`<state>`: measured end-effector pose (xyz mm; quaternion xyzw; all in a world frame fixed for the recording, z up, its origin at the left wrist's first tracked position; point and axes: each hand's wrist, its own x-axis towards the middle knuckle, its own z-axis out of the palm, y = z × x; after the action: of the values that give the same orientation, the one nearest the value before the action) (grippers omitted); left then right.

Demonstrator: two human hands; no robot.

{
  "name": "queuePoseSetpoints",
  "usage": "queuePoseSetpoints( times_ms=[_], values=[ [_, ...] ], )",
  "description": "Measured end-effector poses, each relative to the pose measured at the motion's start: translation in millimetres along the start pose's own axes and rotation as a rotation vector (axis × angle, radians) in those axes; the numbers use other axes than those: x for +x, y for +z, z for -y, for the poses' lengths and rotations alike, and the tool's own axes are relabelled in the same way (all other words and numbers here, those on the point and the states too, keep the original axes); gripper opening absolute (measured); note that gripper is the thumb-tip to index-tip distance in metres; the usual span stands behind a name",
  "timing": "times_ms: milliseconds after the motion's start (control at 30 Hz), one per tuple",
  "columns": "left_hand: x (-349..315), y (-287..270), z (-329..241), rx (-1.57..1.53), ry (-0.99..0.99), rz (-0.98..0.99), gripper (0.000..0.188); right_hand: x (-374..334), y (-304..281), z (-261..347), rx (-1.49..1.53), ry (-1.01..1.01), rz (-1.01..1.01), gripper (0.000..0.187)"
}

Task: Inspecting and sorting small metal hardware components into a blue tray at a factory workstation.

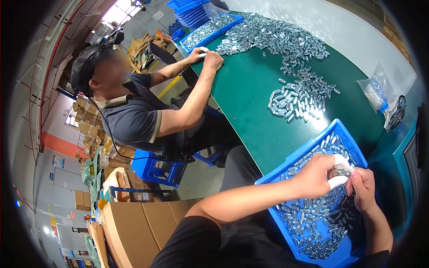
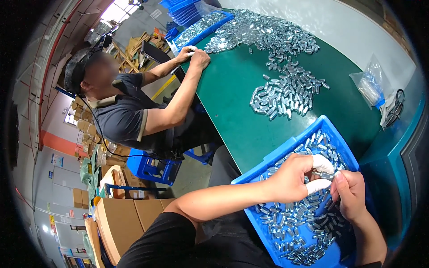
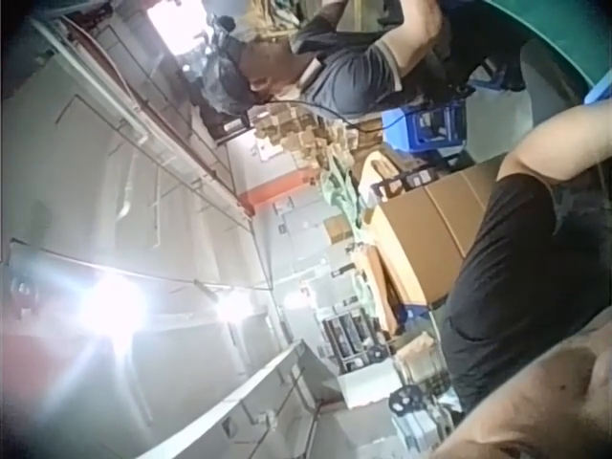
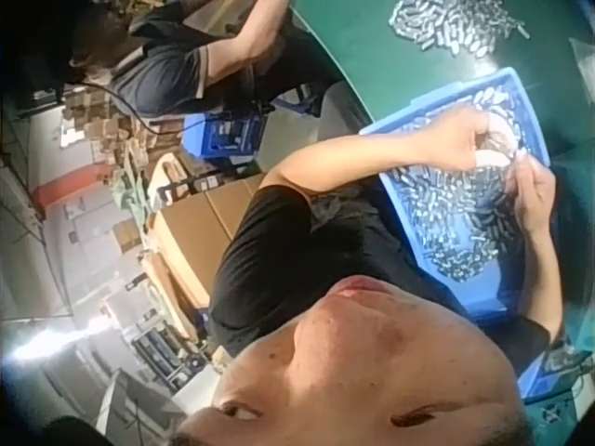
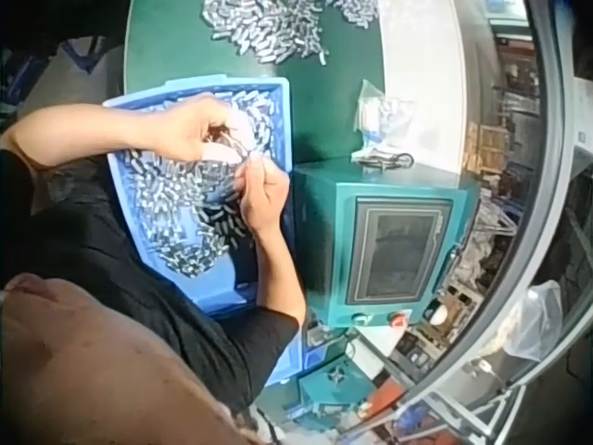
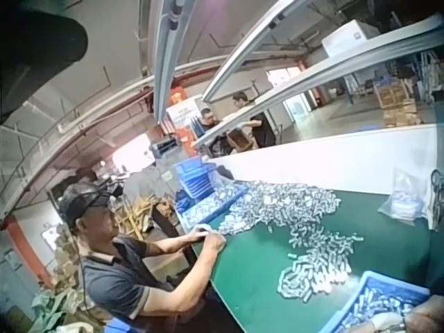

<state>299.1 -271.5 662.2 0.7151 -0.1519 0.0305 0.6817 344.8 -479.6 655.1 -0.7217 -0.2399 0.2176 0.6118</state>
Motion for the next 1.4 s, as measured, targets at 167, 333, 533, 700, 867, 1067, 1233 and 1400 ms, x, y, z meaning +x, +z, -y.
queuePoseSetpoints(
  times_ms=[167,333,533,700,867,1067,1233,1400],
  values=[
    [-0.4,-1.2,1.8,0.021,-0.038,0.016,0.017,3.2,-1.9,5.1,-0.121,-0.096,0.027,0.047],
    [0.1,0.4,6.5,0.089,-0.015,-0.017,0.013,4.7,0.1,9.2,-0.222,-0.188,-0.019,0.043],
    [0.3,2.1,6.3,0.108,0.035,-0.072,0.011,5.1,1.5,11.2,-0.285,-0.221,-0.045,0.041],
    [0.9,0.3,1.4,0.119,0.062,-0.075,0.010,5.4,1.9,14.6,-0.302,-0.241,-0.040,0.041],
    [2.0,-8.9,3.8,0.075,-0.084,-0.077,0.009,2.4,-6.7,14.2,-0.358,-0.327,-0.122,0.046],
    [2.7,-8.5,3.1,0.051,-0.234,-0.186,0.010,4.8,-18.2,0.1,-0.147,-0.214,-0.218,0.047],
    [1.8,-7.2,2.0,0.030,-0.248,-0.088,0.012,5.8,-18.8,-3.7,-0.103,-0.196,-0.236,0.046],
    [0.6,-5.4,4.5,0.042,-0.209,-0.069,0.011,5.6,-18.9,-5.0,-0.095,-0.199,-0.235,0.047]
  ],
)
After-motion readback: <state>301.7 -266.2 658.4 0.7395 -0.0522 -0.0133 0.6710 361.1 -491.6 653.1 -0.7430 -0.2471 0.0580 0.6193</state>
